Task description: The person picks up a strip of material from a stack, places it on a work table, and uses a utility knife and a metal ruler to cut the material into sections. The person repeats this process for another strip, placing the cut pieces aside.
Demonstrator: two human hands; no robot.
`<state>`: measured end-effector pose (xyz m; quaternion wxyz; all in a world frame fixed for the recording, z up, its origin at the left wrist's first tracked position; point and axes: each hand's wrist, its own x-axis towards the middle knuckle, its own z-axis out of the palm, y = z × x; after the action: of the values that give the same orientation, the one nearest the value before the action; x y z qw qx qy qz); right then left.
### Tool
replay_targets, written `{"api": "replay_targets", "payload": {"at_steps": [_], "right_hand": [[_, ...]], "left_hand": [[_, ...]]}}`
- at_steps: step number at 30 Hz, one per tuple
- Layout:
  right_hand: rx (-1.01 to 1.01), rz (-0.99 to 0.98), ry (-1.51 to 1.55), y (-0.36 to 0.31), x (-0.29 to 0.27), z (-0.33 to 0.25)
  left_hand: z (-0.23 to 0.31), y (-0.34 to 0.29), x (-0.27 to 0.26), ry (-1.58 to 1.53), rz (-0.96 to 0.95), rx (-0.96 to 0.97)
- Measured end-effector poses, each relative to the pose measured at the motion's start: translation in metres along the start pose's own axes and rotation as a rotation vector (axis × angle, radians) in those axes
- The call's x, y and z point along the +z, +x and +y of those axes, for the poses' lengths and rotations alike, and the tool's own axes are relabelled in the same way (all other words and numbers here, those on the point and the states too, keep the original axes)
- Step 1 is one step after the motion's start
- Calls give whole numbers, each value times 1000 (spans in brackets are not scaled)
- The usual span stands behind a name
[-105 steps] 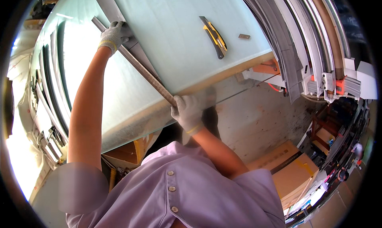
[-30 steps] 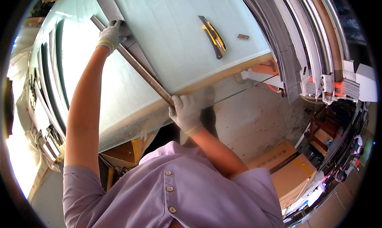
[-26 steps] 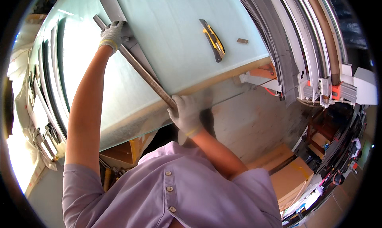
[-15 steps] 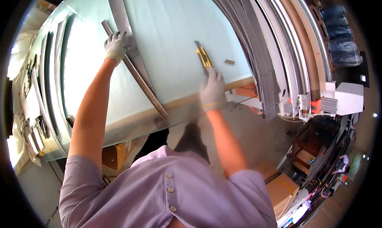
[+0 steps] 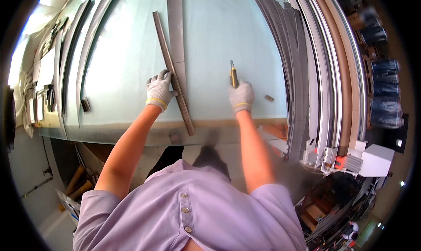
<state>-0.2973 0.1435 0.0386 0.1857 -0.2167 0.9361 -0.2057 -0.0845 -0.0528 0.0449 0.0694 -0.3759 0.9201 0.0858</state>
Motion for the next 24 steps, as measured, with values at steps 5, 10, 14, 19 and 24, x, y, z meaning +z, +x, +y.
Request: {"api": "replay_targets", "payload": {"at_steps": [5,10,14,19,24], "right_hand": [[-180,22,151,-2,28,-88],[-363,-102,127,3,39,-157],[-446,-175,20,23,57,-175],[-475,-222,-17,20,59,-178],[-431,-251,-34,-27,55,-155]], "left_hand": [[8,3,-3,99,-147,-12],[19,6,-17,135,-239,5],[21,7,-17,117,-211,0],[20,5,-18,81,-174,-8],[18,7,-18,57,-152,7]]}}
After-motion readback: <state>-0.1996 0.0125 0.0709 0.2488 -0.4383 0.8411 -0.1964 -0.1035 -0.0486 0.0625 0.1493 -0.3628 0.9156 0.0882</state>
